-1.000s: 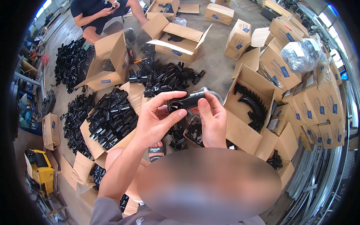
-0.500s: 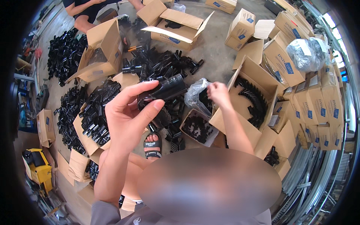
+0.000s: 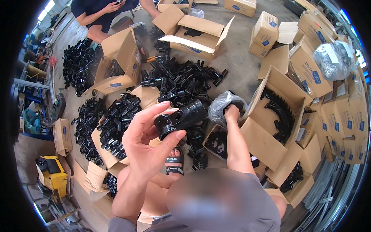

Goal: The person takes black plastic components from a box and inserts a small metal piece into each one by hand while sitting on the floor.

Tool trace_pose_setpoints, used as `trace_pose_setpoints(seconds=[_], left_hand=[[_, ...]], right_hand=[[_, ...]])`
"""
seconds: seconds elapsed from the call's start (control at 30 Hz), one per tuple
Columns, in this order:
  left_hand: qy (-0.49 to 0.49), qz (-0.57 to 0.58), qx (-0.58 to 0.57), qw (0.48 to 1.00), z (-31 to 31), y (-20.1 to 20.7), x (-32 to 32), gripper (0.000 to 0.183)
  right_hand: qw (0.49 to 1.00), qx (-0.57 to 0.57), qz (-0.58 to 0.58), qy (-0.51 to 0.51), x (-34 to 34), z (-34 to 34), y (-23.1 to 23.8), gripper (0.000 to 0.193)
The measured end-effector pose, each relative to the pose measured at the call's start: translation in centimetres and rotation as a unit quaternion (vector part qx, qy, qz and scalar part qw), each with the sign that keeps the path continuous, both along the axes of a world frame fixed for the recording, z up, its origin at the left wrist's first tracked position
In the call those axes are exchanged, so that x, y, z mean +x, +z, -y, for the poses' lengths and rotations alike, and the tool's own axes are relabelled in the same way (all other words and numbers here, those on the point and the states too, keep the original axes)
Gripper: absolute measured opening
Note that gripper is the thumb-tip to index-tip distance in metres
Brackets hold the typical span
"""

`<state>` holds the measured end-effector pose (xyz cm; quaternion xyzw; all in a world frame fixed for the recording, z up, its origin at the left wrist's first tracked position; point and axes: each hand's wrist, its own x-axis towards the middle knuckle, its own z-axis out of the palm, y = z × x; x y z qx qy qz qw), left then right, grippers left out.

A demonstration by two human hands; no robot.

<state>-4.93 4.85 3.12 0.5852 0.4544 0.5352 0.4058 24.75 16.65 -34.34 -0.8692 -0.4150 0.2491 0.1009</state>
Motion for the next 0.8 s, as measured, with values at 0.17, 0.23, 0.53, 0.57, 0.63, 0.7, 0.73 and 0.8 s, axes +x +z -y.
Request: trace_pose_setpoints(seconds=[0.17, 0.23, 0.53, 0.57, 0.63, 0.7, 0.73, 0.8], left_hand=[[0.004, -0.056, 0.015, 0.998, 0.0, 0.0, 0.1, 0.065], [0.009, -0.07, 0.034, 0.997, 0.0, -0.1, 0.4, 0.064], [-0.03, 0.015, -0.011, 0.999, 2.0, 1.2, 0.8, 0.063], [-0.046, 0.038, -0.04, 0.997, 2.2, 1.4, 0.8, 0.064], [-0.061, 0.062, -0.048, 0.995, 2.8, 1.5, 1.0, 0.065], [-0.072, 0.069, -0.041, 0.994, 3.3, 1.7, 1.2, 0.065], [-0.076, 0.068, -0.039, 0.994, 3.5, 1.6, 1.2, 0.065], [-0.095, 0.061, -0.021, 0.993, 3.8, 1.4, 1.2, 0.066]], right_hand=[[0.993, 0.109, 0.004, -0.046, -0.3, 0.3, 0.9, 0.015], [0.986, 0.159, 0.019, -0.036, -0.2, 1.1, 1.7, 0.016], [0.652, 0.33, -0.635, -0.25, -3.3, 13.1, 17.8, 0.008], [0.628, 0.287, -0.679, -0.248, -3.2, 14.6, 17.6, 0.012], [0.592, 0.249, -0.718, -0.269, -3.9, 17.6, 17.7, 0.013], [0.561, 0.24, -0.743, -0.274, -4.4, 19.7, 18.7, 0.016], [0.532, 0.225, -0.766, -0.282, -4.6, 20.6, 19.5, 0.02], [0.509, 0.244, -0.796, -0.219, -4.8, 21.2, 22.1, 0.023]])
